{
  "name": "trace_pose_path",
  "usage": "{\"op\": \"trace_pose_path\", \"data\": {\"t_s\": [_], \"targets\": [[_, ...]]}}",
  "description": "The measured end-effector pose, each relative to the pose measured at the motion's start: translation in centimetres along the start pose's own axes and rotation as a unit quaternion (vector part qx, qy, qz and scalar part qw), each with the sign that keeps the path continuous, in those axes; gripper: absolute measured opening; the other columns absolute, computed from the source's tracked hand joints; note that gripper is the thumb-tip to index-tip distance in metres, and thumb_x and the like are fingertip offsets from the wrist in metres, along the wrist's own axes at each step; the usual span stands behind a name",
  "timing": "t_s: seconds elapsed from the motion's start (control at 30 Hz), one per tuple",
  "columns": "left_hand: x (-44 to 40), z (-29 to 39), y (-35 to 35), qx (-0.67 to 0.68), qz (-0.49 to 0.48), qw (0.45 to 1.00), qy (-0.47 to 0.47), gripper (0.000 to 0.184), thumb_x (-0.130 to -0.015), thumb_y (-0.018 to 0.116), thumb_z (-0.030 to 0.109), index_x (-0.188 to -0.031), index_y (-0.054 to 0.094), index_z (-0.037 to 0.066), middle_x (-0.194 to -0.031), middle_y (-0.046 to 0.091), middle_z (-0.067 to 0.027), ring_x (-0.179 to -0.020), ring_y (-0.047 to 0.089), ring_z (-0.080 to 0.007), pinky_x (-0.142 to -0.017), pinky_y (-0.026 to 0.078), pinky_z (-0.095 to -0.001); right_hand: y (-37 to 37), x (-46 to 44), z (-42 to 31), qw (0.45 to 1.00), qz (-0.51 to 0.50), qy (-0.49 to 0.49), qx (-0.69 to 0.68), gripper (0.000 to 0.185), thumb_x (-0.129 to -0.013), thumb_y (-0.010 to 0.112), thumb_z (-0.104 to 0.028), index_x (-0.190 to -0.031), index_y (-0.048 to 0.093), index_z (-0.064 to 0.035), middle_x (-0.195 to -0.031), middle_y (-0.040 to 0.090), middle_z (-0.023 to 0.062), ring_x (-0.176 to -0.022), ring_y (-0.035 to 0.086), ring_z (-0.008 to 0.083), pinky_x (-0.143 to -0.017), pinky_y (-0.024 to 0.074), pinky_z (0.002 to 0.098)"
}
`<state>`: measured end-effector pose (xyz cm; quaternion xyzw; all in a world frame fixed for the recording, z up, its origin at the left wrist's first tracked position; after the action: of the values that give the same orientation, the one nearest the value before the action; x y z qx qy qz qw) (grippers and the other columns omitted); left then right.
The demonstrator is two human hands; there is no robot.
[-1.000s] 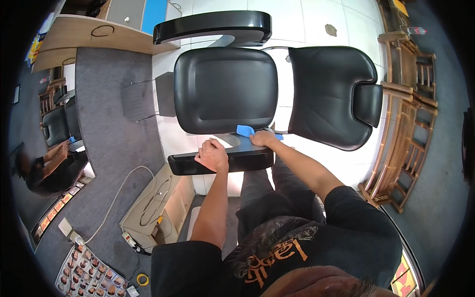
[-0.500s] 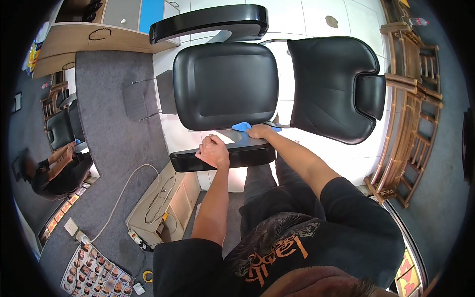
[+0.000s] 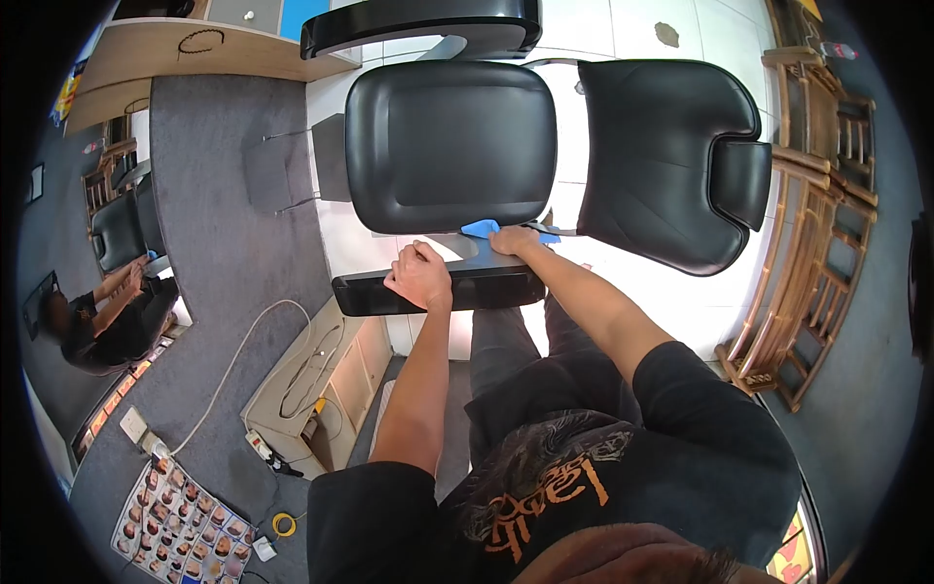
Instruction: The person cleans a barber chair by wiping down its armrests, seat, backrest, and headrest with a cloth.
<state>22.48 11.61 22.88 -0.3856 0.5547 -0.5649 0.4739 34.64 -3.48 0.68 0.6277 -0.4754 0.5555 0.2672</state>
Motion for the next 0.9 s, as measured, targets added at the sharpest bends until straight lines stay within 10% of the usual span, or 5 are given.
{"op": "trace_pose_path", "data": {"t_s": [0.4,0.47,0.5,0.6,0.9], "targets": [[-0.4,-0.7,0.1,0.092,-0.045,0.995,-0.022,0.034,-0.097,0.067,0.045,-0.084,0.073,0.014,-0.077,0.073,0.0048,-0.079,0.066,-0.0202,-0.09,0.039,-0.0415,-4.6,14.4,-1.8,0.97,0.224,-0.013,-0.091,0.055,-0.101,0.048,-0.048,-0.104,0.079,-0.0029,-0.11,0.075,0.025,-0.108,0.071,0.0418,-0.096,0.0546,0.0511],[-1.7,-2.7,2.7,0.284,-0.196,0.928,-0.139,0.034,-0.102,0.063,0.045,-0.099,0.07,0.012,-0.084,0.069,0.0046,-0.082,0.062,-0.0152,-0.09,0.041,-0.0382,-5.5,15.3,-1.8,0.93,0.354,-0.018,-0.1,0.051,-0.1,0.053,-0.043,-0.086,0.078,-0.0007,-0.085,0.074,0.025,-0.086,0.074,0.0436,-0.082,0.0582,0.0509],[-3.5,-2.8,3.6,0.6,-0.211,0.743,-0.209,0.041,-0.104,0.06,0.051,-0.101,0.065,0.011,-0.089,0.063,0.0022,-0.085,0.057,-0.0112,-0.086,0.041,-0.0342,-5.8,15.7,-2.0,0.918,0.382,-0.022,-0.103,0.05,-0.1,0.054,-0.042,-0.084,0.077,-0.0003,-0.083,0.074,0.0248,-0.083,0.074,0.0437,-0.08,0.0583,0.0513],[-16.0,5.1,-18.7,0.579,-0.044,0.803,0.137,0.024,-0.108,0.052,0.025,-0.121,0.059,0.006,-0.115,0.06,-0.0081,-0.112,0.057,-0.0193,-0.103,0.044,-0.0367,-6.6,17.0,-2.2,0.882,0.456,-0.021,-0.113,0.048,-0.099,0.057,-0.039,-0.078,0.074,0.0001,-0.076,0.073,0.0238,-0.074,0.073,0.0438,-0.073,0.0584,0.0523],[-9.4,12.6,-50.8,0.588,0.241,0.301,0.711,0.03,-0.106,0.052,0.022,-0.128,0.061,0.006,-0.126,0.063,-0.0107,-0.122,0.059,-0.0254,-0.108,0.044,-0.0413,-6.2,17.8,-1.7,0.871,0.481,0.015,-0.102,0.047,-0.098,0.058,-0.043,-0.082,0.075,-0.0024,-0.075,0.073,0.022,-0.073,0.074,0.0406,-0.071,0.0585,0.0512]]}}
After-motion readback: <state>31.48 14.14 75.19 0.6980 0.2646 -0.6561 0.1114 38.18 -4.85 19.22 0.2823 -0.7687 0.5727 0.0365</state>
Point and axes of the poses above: each hand's wrist, its own x-axis away from the middle knuckle, its own y-axis out of the palm, z = x × y, the point moved 7 cm from there along -x, towards the middle knuckle
